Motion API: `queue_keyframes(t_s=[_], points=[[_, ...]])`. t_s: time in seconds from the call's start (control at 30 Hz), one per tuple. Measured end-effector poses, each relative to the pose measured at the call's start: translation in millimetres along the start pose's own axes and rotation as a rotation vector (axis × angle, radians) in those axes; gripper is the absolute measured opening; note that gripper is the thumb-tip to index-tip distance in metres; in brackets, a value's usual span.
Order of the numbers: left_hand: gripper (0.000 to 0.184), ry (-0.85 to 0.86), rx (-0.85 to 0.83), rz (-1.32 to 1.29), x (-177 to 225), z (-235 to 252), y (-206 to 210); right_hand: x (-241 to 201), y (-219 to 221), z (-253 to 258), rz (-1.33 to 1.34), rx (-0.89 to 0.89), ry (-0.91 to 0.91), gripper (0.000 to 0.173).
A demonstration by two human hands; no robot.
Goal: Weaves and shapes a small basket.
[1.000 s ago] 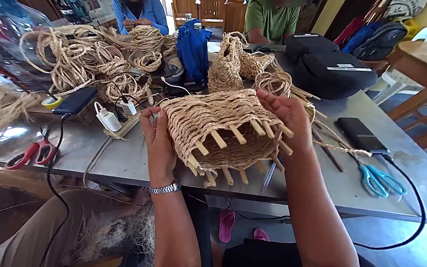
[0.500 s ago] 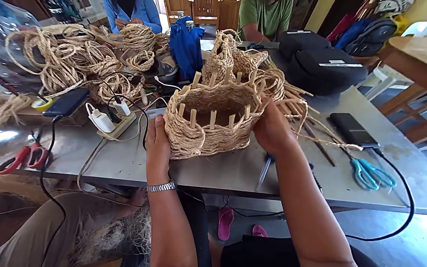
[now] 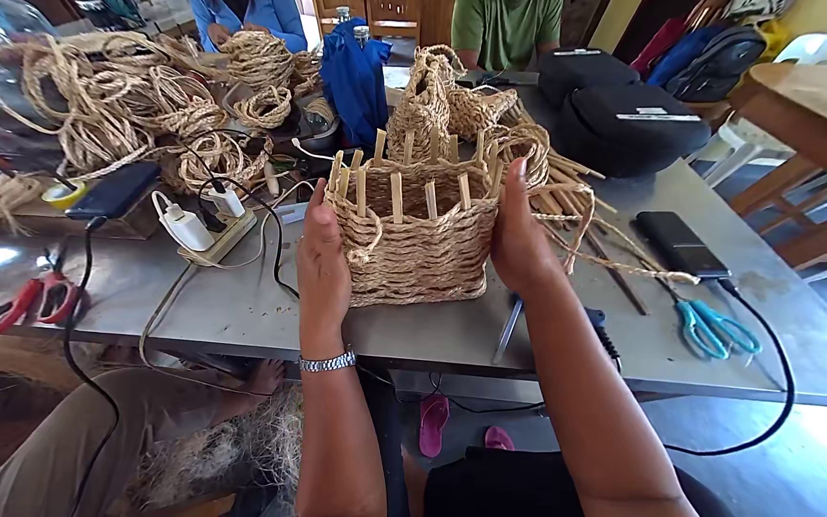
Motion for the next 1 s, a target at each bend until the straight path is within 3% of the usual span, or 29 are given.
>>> queue_keyframes(t_s=[0.2,0.37,0.43,0.5,0.57,0.67,0.83,1.0], points=[[0.074,-0.088,0.059,0.156,0,-3,7,1,6,0,0.009,0.006,0.017,0.083],[0.071,-0.065,-0.017,-0.024,-7,5,-4,3,0,2,0.008,-0.064,-0.024,0.090],[0.075,-0.128,-0.007,-0.030,-18,2,-17,-3,-8,-3,-0.124,-0.155,-0.080,0.093],[0.075,-0.201,-0.018,0.019,-25,-7,-25,-10,-16,-9,-0.297,-0.272,-0.085,0.108],[0.073,-0.230,-0.049,0.044,-26,-12,-26,-9,-18,-8,-0.306,-0.354,-0.029,0.127],[0.070,-0.231,-0.067,0.052,-21,-13,-23,-4,-17,-2,-0.288,-0.291,-0.072,0.112],[0.076,-0.190,-0.106,-0.154,-14,-12,-24,-6,-23,3,-0.312,-0.050,-0.049,0.077],[0.083,-0.127,-0.171,-0.219,-5,-9,-18,-3,-24,5,-0.229,0.036,0.034,0.071]])
Point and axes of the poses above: each hand's wrist, its own z-axis towards the middle knuckle, its own y-axis out of the palm, x = y × z, the point moved 3 cm from there along z, towards the middle knuckle, and after that the axes turned 3 degrees about -y, right-handed, at the moved point
